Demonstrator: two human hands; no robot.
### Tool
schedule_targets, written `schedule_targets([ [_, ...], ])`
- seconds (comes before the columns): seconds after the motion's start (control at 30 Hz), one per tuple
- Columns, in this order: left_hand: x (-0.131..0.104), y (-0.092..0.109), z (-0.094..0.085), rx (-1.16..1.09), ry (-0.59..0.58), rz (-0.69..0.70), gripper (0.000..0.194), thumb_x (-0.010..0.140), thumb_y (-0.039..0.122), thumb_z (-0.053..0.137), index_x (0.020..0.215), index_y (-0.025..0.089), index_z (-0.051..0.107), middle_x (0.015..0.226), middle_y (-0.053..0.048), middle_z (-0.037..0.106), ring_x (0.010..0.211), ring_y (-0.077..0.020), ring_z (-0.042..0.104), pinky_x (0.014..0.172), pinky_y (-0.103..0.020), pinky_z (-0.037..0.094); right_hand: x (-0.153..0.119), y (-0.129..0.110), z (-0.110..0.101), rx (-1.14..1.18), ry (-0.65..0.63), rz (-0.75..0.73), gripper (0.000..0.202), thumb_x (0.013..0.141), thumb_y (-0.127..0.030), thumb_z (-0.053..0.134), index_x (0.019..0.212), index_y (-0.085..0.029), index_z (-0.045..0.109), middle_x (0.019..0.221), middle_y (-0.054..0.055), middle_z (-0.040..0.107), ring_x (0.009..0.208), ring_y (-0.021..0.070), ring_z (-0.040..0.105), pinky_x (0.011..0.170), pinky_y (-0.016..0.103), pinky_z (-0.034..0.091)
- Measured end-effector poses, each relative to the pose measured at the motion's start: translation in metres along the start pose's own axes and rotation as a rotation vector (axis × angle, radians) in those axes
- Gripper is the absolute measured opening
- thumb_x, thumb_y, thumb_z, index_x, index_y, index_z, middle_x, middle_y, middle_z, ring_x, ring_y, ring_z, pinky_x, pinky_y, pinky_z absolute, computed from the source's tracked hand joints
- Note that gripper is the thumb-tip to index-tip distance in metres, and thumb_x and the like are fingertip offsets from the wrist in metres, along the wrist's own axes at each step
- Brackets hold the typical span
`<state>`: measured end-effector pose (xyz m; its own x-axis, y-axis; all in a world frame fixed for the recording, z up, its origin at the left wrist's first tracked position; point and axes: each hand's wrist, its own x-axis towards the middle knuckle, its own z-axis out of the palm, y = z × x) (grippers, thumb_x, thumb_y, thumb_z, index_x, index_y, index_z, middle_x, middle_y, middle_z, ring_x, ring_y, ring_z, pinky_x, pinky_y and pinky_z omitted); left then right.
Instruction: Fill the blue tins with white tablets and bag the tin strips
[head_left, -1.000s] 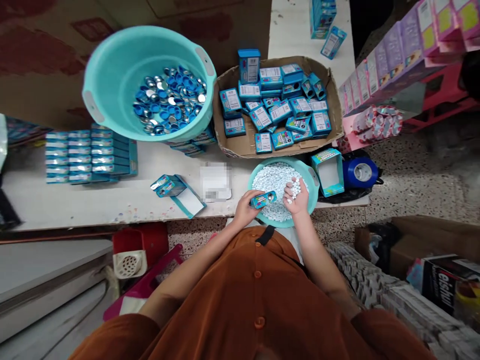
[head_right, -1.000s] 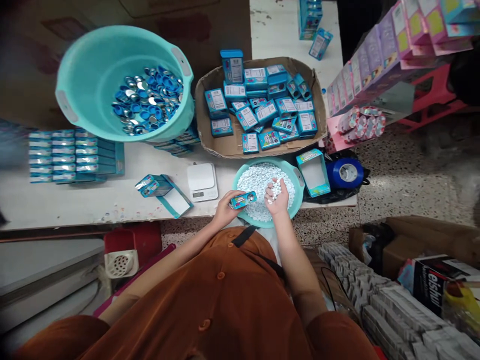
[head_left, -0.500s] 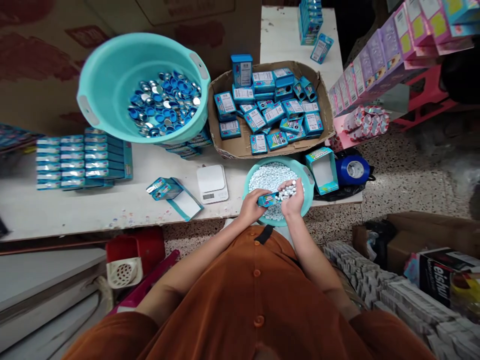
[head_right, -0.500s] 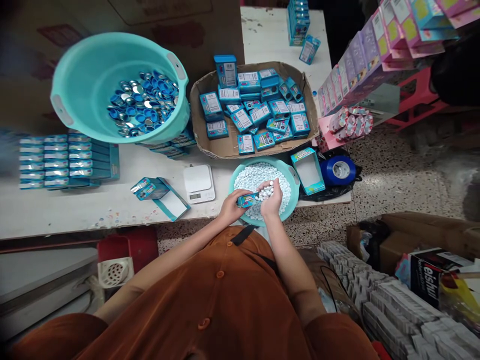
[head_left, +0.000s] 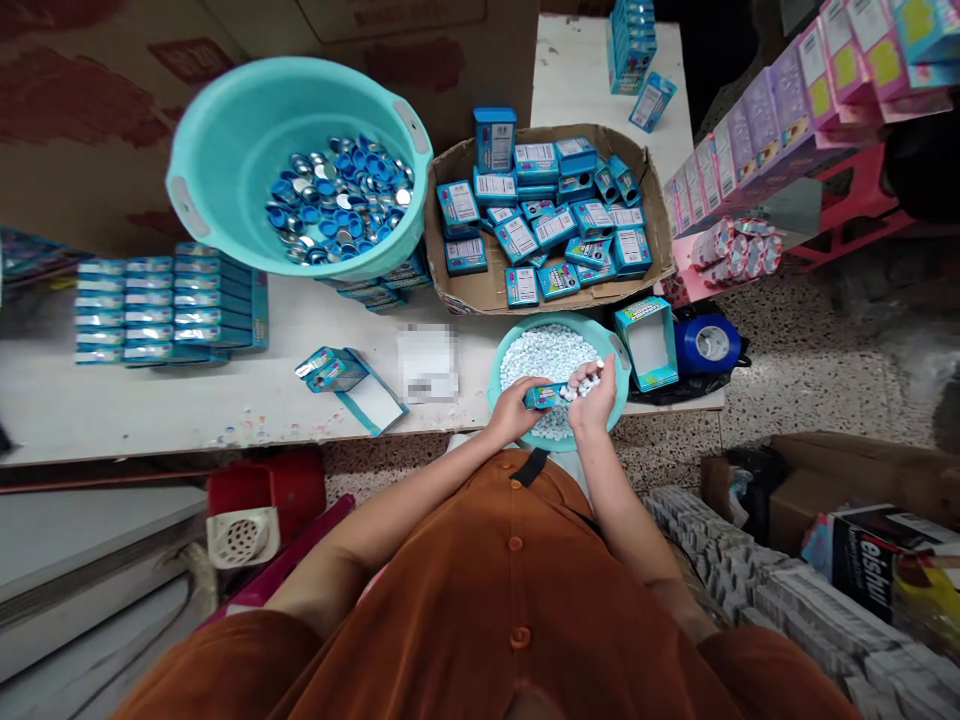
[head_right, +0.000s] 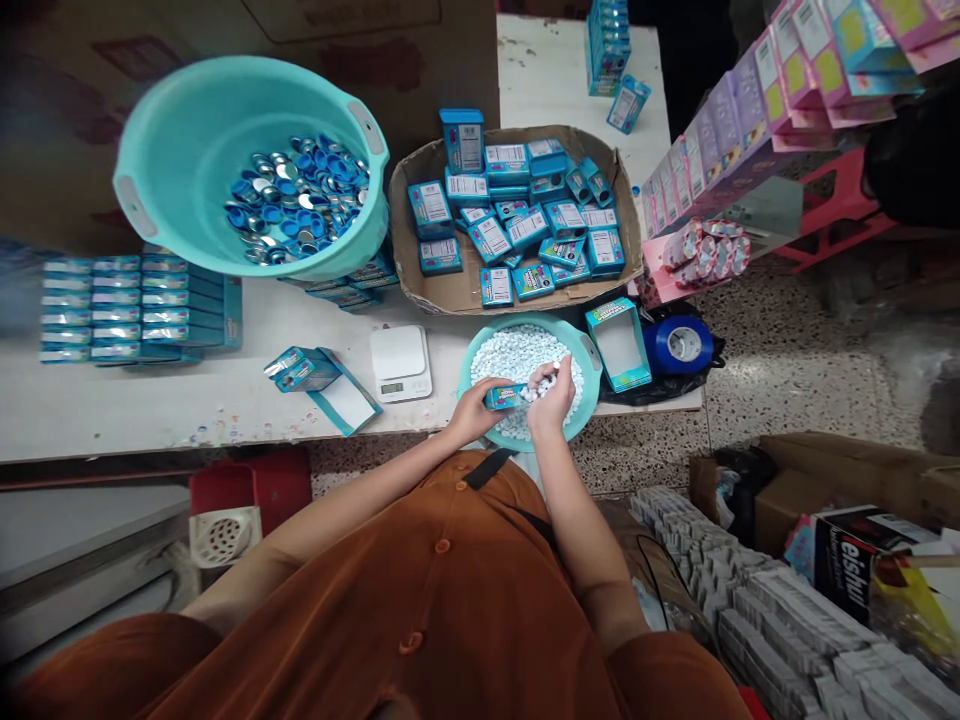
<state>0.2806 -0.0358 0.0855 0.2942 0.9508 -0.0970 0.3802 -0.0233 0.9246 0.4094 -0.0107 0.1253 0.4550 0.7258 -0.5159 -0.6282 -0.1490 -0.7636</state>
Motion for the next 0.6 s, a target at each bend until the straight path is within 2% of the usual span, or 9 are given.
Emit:
schedule_targets([
  [0.13, 0.001, -0.005, 0.004, -0.044, -0.044, 0.018, 0.041, 0.067, 0.01, 0.067, 0.106, 0.022, 0.062, 0.105, -0.004, 0.065, 0.101, -0.0212, 0.06, 0.089, -0.035, 0.047, 0.002, -0.002, -0.003, -0.026, 0.044, 0.001, 0.043, 0.084, -0.056, 0.048, 0.061, -0.021, 0.038, 0.051, -0.008, 0.034, 0.041, 0.0057, 0.034, 0.038, 0.019, 0.029],
  [0.23, 0.0, -0.007, 0.006, -0.117, 0.003, -0.025, 0.04, 0.065, 0.013, 0.071, 0.103, 0.02, 0.063, 0.105, -0.005, 0.065, 0.1, -0.0224, 0.061, 0.089, -0.036, 0.047, 0.007, -0.007, -0.008, 0.042, 0.018, 0.081, 0.044, 0.086, -0.057, 0.044, 0.062, -0.022, 0.035, 0.048, -0.01, 0.029, 0.037, 0.0055, 0.027, 0.035, 0.019, 0.024],
  [0.47, 0.003, -0.002, 0.003, -0.286, 0.046, 0.064, 0.035, 0.072, 0.023, 0.071, 0.105, 0.02, 0.062, 0.106, -0.007, 0.064, 0.101, -0.021, 0.06, 0.091, -0.036, 0.046, 0.027, -0.015, -0.038, 0.28, -0.118, 0.229, 0.036, 0.091, -0.04, 0.041, 0.061, -0.022, 0.032, 0.049, -0.01, 0.028, 0.035, 0.0055, 0.025, 0.034, 0.017, 0.022],
  [0.6, 0.008, -0.002, 0.007, -0.26, 0.023, 0.089, 0.033, 0.072, 0.027, 0.072, 0.103, 0.02, 0.062, 0.104, -0.008, 0.063, 0.102, -0.0213, 0.059, 0.092, -0.037, 0.045, 0.04, -0.007, -0.055, 0.192, -0.017, 0.244, 0.035, 0.088, -0.041, 0.044, 0.06, -0.022, 0.035, 0.047, -0.01, 0.029, 0.035, 0.0055, 0.024, 0.034, 0.018, 0.02],
])
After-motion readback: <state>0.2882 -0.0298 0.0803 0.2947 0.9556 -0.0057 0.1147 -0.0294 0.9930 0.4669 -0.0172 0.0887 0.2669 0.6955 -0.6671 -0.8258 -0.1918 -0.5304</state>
